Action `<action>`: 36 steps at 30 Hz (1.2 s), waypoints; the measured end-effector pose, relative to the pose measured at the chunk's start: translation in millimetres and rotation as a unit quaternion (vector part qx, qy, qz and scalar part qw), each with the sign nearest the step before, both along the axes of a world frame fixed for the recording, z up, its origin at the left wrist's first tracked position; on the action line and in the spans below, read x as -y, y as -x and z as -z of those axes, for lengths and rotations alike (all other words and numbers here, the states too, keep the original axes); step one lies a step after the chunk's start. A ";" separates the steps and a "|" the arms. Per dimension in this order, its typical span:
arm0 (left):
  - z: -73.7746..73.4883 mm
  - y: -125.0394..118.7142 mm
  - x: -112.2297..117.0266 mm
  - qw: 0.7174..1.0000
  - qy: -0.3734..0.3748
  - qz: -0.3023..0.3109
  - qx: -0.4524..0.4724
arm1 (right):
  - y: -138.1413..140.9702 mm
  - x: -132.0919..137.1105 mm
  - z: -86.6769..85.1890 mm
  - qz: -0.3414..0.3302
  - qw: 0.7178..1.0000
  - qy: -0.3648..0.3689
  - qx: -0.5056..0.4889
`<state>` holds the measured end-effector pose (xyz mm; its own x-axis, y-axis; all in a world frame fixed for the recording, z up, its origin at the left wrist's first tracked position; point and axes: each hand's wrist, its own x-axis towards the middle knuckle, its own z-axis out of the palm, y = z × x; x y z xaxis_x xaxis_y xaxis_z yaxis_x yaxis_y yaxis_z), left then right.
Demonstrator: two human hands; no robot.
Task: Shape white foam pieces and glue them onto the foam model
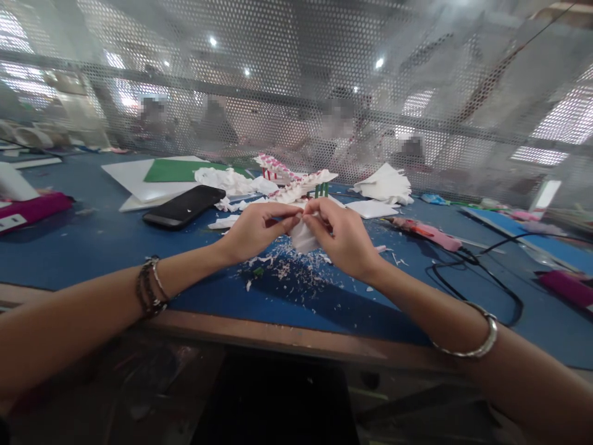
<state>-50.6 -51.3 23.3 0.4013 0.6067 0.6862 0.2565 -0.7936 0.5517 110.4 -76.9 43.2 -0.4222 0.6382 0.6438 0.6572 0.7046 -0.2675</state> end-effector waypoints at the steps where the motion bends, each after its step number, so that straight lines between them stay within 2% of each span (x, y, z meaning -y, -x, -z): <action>1: 0.1 -0.3 0.9 1.000 -0.008 -0.006 -0.005 | 0.4 -0.3 0.5 0.004 1.000 -0.002 -0.003; 6: -2.0 -2.3 8.2 0.997 -0.049 -0.023 -0.055 | 1.5 -0.3 3.8 0.009 1.000 -0.021 0.002; 14: -3.0 -2.9 10.3 0.997 -0.048 -0.028 -0.059 | 2.2 1.4 3.3 -0.005 0.999 -0.025 -0.021; 20: -0.2 -1.7 7.3 0.999 -0.024 -0.032 -0.011 | -1.3 -1.1 0.7 -0.037 0.995 0.043 -0.085; 29: -0.3 -0.3 4.2 1.000 0.002 -0.005 0.022 | -2.9 -2.5 -6.6 -0.091 0.975 0.140 -0.147; 36: -1.9 -0.2 7.3 0.998 0.032 0.030 0.046 | -0.3 -0.5 -6.6 -0.098 0.967 0.151 -0.179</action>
<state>-50.5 -58.6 25.2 0.3758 0.6271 0.6823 0.1557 -0.7686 0.6205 110.7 -76.5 49.8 -0.3386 0.7504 0.5676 0.3452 0.6603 -0.6670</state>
